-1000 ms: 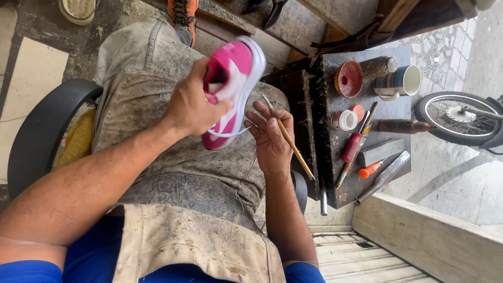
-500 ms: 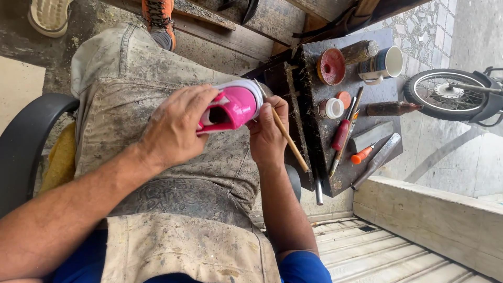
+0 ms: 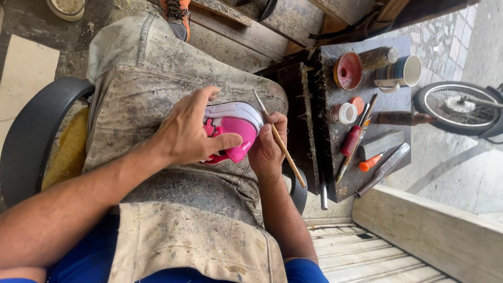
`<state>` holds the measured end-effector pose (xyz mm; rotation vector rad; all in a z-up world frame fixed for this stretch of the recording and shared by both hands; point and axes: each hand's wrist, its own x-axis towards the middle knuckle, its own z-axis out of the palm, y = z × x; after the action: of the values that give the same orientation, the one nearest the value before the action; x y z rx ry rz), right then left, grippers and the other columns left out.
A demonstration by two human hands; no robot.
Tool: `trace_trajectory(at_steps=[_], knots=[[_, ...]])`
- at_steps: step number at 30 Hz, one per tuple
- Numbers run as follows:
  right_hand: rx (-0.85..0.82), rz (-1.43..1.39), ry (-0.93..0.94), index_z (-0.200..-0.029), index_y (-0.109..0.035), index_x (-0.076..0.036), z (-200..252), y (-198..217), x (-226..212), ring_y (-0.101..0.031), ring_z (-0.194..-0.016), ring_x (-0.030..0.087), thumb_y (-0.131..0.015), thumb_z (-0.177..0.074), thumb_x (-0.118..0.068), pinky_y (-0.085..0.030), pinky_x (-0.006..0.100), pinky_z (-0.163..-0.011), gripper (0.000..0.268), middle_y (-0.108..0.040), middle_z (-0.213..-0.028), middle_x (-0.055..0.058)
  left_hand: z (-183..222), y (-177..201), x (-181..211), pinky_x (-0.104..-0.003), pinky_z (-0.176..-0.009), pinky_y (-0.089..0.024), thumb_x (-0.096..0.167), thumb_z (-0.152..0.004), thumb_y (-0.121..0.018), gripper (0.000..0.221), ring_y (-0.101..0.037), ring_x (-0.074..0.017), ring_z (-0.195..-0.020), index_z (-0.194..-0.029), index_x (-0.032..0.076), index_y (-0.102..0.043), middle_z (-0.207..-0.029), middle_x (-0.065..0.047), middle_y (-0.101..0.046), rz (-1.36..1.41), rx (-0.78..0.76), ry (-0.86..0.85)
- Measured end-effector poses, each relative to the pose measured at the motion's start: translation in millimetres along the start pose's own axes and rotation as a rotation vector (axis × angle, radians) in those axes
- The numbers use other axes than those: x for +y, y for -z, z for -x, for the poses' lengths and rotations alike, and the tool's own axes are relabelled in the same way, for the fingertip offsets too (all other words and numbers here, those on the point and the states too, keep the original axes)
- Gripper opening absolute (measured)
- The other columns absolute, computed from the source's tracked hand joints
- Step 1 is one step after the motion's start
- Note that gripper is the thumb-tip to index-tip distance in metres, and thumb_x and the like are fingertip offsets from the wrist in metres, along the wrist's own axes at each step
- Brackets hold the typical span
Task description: Applying a substance to the edges of a pink sneaker using a small brush at a repair bench
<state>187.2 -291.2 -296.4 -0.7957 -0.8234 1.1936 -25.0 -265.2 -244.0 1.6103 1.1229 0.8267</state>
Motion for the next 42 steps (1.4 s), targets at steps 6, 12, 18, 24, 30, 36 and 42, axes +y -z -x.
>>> trace_trajectory(at_steps=[6, 12, 18, 24, 30, 36, 42], knots=[[0.047, 0.088, -0.027, -0.111, -0.047, -0.006, 4, 7, 4, -0.068, -0.093, 0.022, -0.061, -0.103, -0.017, -0.055, 0.032, -0.088, 0.019, -0.066, -0.097, 0.016, -14, -3, -9, -0.067, -0.096, -0.044, 0.065, -0.068, -0.087, 0.11, -0.063, -0.0534, -0.111, -0.141, -0.003, -0.039, -0.114, -0.036, -0.062, -0.062, -0.124, 0.099], [0.074, 0.105, -0.071, -0.113, -0.048, -0.005, 3, 13, 2, -0.07, -0.094, 0.022, -0.058, -0.105, -0.018, -0.056, 0.033, -0.088, 0.018, -0.069, -0.1, 0.018, -10, 2, -4, -0.067, -0.094, -0.045, 0.067, -0.066, -0.088, 0.116, -0.063, -0.0528, -0.109, -0.141, -0.005, -0.038, -0.114, -0.039, -0.063, 0.021, -0.132, 0.062], [0.01, 0.176, -0.098, -0.112, -0.048, -0.005, 0, 15, -16, -0.071, -0.095, 0.022, -0.067, -0.098, -0.028, -0.059, 0.032, -0.085, 0.033, -0.07, -0.105, 0.022, -3, -3, -7, -0.056, -0.092, -0.046, 0.067, -0.065, -0.092, 0.124, -0.066, -0.0412, -0.102, -0.153, 0.005, -0.032, -0.102, -0.021, -0.069, -0.202, -0.228, -0.093], [0.157, 0.225, -0.01, -0.109, -0.049, -0.005, -4, 29, -21, -0.068, -0.071, 0.015, -0.065, -0.101, -0.02, -0.056, 0.023, -0.067, 0.024, -0.066, -0.082, 0.013, -36, -4, 12, -0.057, -0.091, -0.043, 0.042, -0.06, -0.096, 0.102, -0.066, -0.0402, -0.107, -0.141, 0.012, -0.043, -0.102, -0.015, -0.069, -0.242, -0.18, -0.286], [0.432, 0.287, -0.007, -0.102, -0.054, -0.005, -22, 64, -19, -0.063, -0.062, 0.012, -0.066, -0.104, -0.019, -0.05, 0.02, -0.058, 0.019, -0.064, -0.074, 0.008, -49, -55, 33, -0.056, -0.095, -0.046, 0.043, -0.052, -0.092, 0.081, -0.052, -0.0353, -0.123, -0.124, 0.016, -0.065, -0.132, -0.015, -0.056, -0.461, -0.132, -0.6], [0.549, 0.507, -0.181, -0.113, -0.051, -0.014, -21, 28, -54, -0.074, -0.088, 0.018, -0.055, -0.108, -0.031, -0.058, 0.028, -0.077, 0.019, -0.077, -0.108, 0.015, -59, -126, -24, -0.045, -0.091, -0.044, 0.022, -0.092, -0.064, 0.025, -0.056, -0.027, -0.111, -0.116, 0.02, -0.063, -0.122, -0.008, -0.058, -0.611, 0.1, -0.74], [0.483, 0.681, -0.053, -0.115, -0.049, -0.015, -17, 77, -96, -0.075, -0.098, 0.018, -0.058, -0.105, -0.017, -0.058, 0.029, -0.087, 0.014, -0.076, -0.114, 0.015, -46, -133, -43, -0.052, -0.095, -0.046, 0.024, -0.098, -0.063, 0.018, -0.065, -0.031, -0.106, -0.112, 0.014, -0.066, -0.106, -0.014, -0.068, -0.611, 0.043, -0.801]])
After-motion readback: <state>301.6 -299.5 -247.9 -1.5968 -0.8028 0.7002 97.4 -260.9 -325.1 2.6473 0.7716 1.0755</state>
